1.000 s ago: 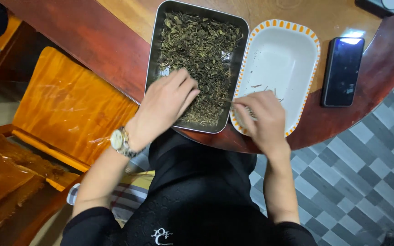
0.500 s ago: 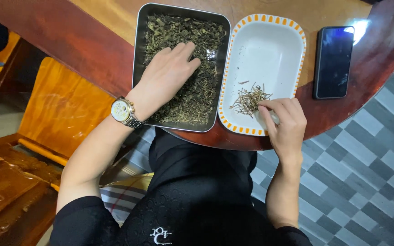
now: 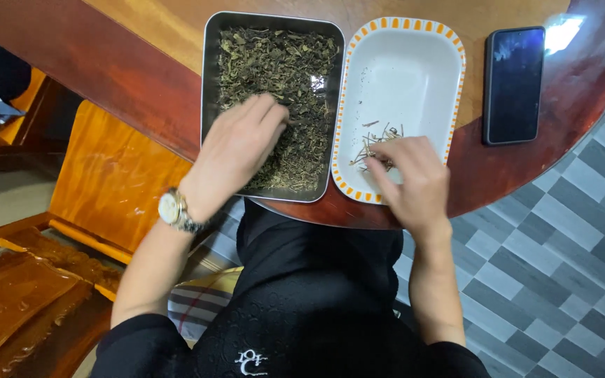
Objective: Sorting dried tea leaves by hand to remove stems and debris into a separate bowl.
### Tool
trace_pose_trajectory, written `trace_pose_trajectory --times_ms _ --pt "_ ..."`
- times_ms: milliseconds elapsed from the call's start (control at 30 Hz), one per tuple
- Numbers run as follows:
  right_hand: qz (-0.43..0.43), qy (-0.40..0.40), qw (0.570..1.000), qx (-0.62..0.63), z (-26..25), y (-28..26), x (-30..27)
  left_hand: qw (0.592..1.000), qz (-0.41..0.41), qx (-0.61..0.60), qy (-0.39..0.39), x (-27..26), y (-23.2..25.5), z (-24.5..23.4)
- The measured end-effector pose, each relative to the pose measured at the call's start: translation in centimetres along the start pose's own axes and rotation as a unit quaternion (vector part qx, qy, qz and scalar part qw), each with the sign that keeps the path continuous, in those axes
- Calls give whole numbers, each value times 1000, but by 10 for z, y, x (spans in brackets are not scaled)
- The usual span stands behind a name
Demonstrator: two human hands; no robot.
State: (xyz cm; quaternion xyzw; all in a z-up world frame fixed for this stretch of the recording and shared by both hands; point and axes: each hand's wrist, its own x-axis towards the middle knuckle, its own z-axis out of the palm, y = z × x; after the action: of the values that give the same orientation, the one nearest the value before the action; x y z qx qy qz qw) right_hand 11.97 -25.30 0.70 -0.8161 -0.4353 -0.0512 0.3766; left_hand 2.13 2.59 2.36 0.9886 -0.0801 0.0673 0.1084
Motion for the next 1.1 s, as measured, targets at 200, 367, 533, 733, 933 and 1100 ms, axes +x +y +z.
trace_pose_trajectory --times_ms 200,367,533,733,933,1100 --pt "-97 -42 994 -7 48 -30 25 996 14 -66 62 -38 20 5" --pt "-140 -60 988 -8 62 -47 28 987 -6 -151 55 -49 30 -7" --pt "-93 -88 992 4 39 -31 13 978 11 -201 56 -32 18 -10" --pt "16 -26 997 -66 -10 3 -11 999 17 -7 48 10 -2 21" --pt "54 20 995 -78 -20 17 -25 999 -5 46 -21 26 -5 47" --pt "42 9 998 -35 -16 5 -15 997 -7 40 -67 30 -1 35"
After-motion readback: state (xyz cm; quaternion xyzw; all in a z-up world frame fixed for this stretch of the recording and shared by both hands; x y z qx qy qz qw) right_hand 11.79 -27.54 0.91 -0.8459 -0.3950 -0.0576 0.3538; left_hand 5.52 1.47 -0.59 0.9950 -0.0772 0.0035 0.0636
